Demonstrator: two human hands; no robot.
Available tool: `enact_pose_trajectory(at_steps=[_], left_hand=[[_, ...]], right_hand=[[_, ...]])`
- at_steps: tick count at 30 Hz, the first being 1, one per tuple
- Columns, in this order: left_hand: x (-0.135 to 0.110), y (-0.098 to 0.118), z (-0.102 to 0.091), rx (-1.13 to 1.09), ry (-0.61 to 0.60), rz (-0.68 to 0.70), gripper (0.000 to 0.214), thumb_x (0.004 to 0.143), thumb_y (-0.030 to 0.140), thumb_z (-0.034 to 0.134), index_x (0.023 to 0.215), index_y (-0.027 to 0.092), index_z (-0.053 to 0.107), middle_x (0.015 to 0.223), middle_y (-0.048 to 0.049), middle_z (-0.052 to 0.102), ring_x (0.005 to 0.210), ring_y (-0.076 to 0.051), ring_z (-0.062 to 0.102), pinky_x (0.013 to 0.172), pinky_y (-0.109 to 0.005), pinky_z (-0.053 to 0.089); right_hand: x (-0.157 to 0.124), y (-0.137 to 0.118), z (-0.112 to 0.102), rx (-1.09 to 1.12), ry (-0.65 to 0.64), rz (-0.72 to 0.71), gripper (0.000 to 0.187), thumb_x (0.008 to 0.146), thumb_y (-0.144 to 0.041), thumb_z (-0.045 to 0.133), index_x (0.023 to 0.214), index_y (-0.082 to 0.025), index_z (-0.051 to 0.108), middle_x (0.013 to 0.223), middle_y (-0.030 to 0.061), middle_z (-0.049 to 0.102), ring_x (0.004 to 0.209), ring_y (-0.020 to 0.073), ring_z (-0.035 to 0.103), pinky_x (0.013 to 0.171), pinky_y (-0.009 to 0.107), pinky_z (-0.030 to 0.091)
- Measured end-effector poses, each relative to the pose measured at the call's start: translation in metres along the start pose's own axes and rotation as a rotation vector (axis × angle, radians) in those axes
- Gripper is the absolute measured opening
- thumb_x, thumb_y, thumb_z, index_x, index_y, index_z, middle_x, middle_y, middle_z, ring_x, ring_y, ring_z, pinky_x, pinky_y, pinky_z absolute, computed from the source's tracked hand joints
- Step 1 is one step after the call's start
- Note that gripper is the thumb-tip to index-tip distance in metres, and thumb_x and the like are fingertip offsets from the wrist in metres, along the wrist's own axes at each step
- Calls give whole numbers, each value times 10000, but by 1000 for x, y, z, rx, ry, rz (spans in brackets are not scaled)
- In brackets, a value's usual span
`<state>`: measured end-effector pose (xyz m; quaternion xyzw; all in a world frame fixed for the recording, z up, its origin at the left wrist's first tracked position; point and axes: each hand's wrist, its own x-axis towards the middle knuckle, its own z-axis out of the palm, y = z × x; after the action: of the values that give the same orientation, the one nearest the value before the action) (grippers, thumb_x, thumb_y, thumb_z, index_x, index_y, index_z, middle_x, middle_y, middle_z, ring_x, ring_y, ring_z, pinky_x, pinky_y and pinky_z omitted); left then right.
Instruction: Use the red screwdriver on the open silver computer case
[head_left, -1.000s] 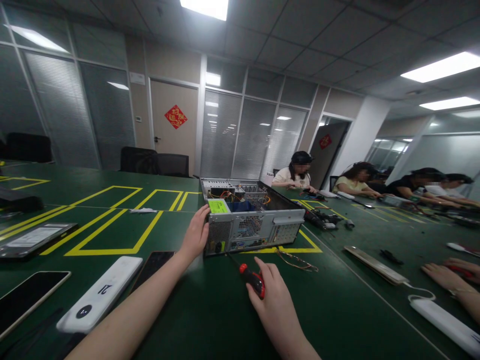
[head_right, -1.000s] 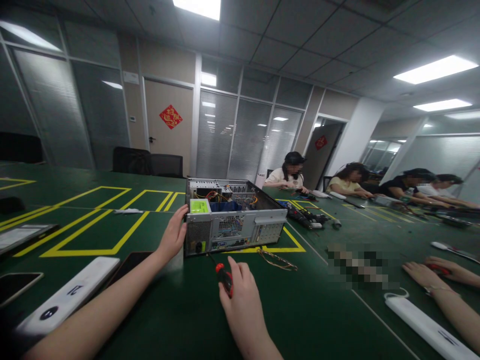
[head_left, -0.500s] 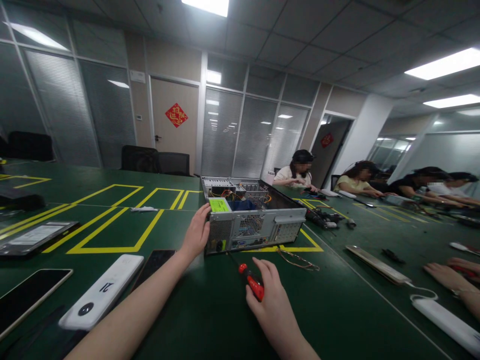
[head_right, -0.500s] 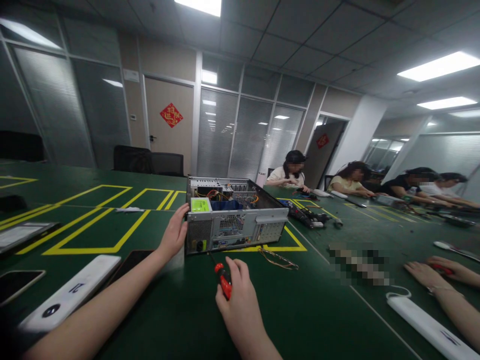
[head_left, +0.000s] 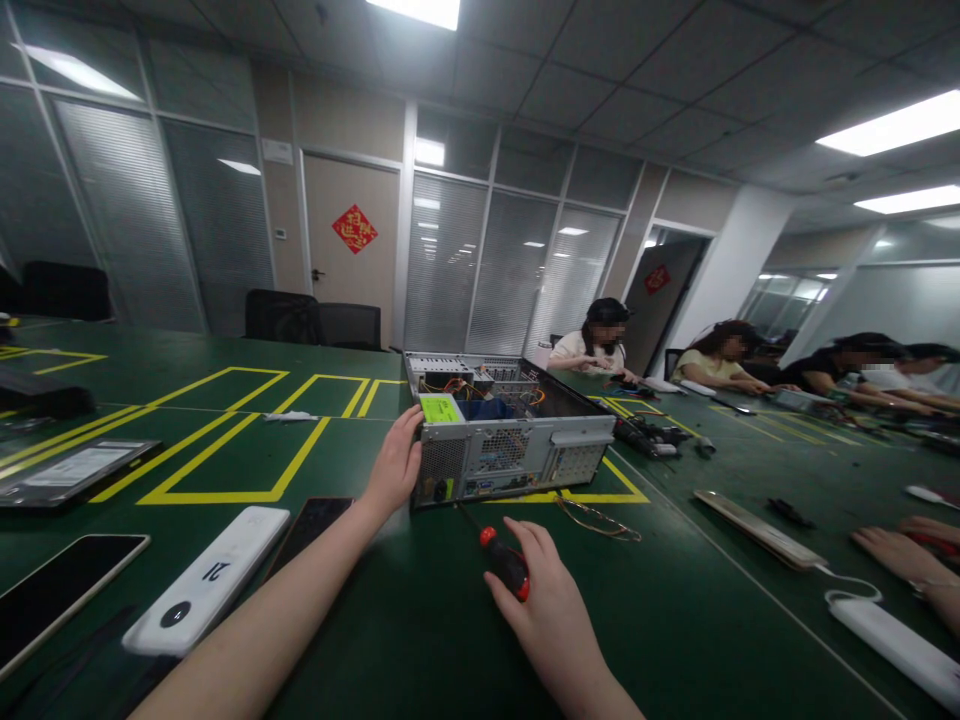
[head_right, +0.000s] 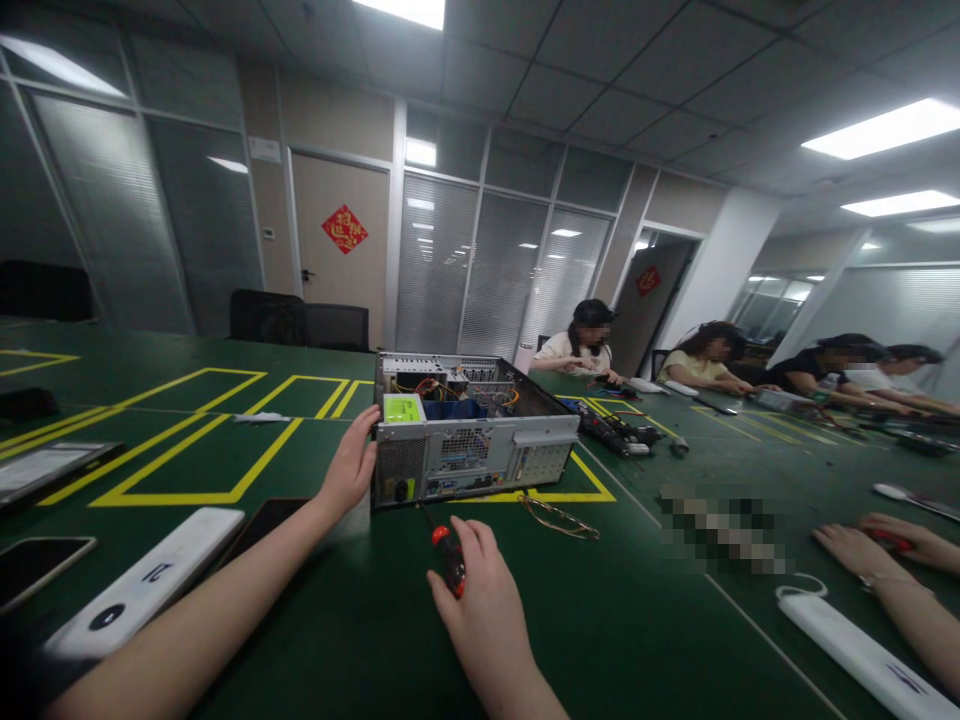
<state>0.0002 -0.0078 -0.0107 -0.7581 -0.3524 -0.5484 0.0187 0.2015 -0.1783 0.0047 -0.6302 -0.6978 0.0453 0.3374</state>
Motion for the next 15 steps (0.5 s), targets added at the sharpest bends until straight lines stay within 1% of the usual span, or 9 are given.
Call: enact_pose_trajectory(at_steps=[1, 3, 5, 6, 8, 11, 13, 15], left_hand=[[0, 0, 0, 1, -1, -2, 424, 925, 250, 298, 1345, 189, 309, 1398, -115, 369, 1315, -215, 330, 1090, -455, 294], [0, 0, 0, 3, -4, -6, 425, 925, 250, 299, 1346, 189, 306, 1401, -115, 366, 1315, -215, 330, 1088, -454, 298], [0, -1, 1, 6, -4, -2, 428, 925, 251, 299, 1348, 190, 302, 1403, -115, 363, 1314, -217, 332, 1086, -458, 299], [0, -2, 1, 7, -2, 3, 429, 924, 252, 299, 1349, 190, 301, 1403, -116, 363, 1314, -218, 332, 1086, -461, 298], [0, -3, 2, 9, 4, 11, 430, 924, 251, 299, 1350, 188, 301, 1401, -118, 366, 1314, -217, 332, 1088, -461, 294], [0, -4, 2, 8, 3, 8, 430, 924, 252, 298, 1349, 186, 305, 1401, -117, 367, 1317, -213, 329, 1092, -449, 291], [0, -3, 2, 6, 1, 6, 431, 924, 254, 297, 1350, 188, 305, 1403, -116, 365, 1319, -213, 327, 1092, -448, 292], [0, -2, 1, 5, 1, 6, 432, 924, 255, 297, 1351, 191, 303, 1403, -115, 364, 1318, -215, 328, 1091, -452, 293]], right_hand=[[0, 0, -1, 10, -20, 25, 480, 765, -331, 564, 1222, -207, 492, 1197, 104, 561, 1013, 252, 603, 862, 387, 501], [0, 0, -2, 41, -67, 89, 469, 826, -397, 479, 1249, -196, 474, 1155, 104, 598, 1006, 244, 608, 842, 382, 506], [0, -1, -3, 74, -111, 131, 430, 879, -374, 371, 1254, -190, 475, 1130, 97, 616, 1014, 221, 606, 844, 359, 503], [0, -2, -4, 82, -123, 135, 418, 883, -347, 357, 1251, -190, 478, 1141, 94, 610, 1019, 212, 603, 852, 348, 498], [0, -4, -5, 65, -107, 115, 422, 849, -291, 409, 1254, -191, 471, 1205, 90, 564, 1023, 207, 596, 871, 337, 487], [0, -5, -5, 4, -56, 79, 493, 775, -230, 493, 1266, -196, 457, 1273, 88, 489, 1022, 213, 584, 891, 338, 475], [1, -5, -5, -12, -60, 63, 454, 769, -210, 491, 1222, -196, 500, 1247, 80, 497, 1007, 205, 583, 887, 326, 476], [1, -5, -6, -16, -85, 47, 365, 779, -201, 476, 1133, -191, 563, 1181, 72, 533, 970, 193, 589, 863, 311, 486]])
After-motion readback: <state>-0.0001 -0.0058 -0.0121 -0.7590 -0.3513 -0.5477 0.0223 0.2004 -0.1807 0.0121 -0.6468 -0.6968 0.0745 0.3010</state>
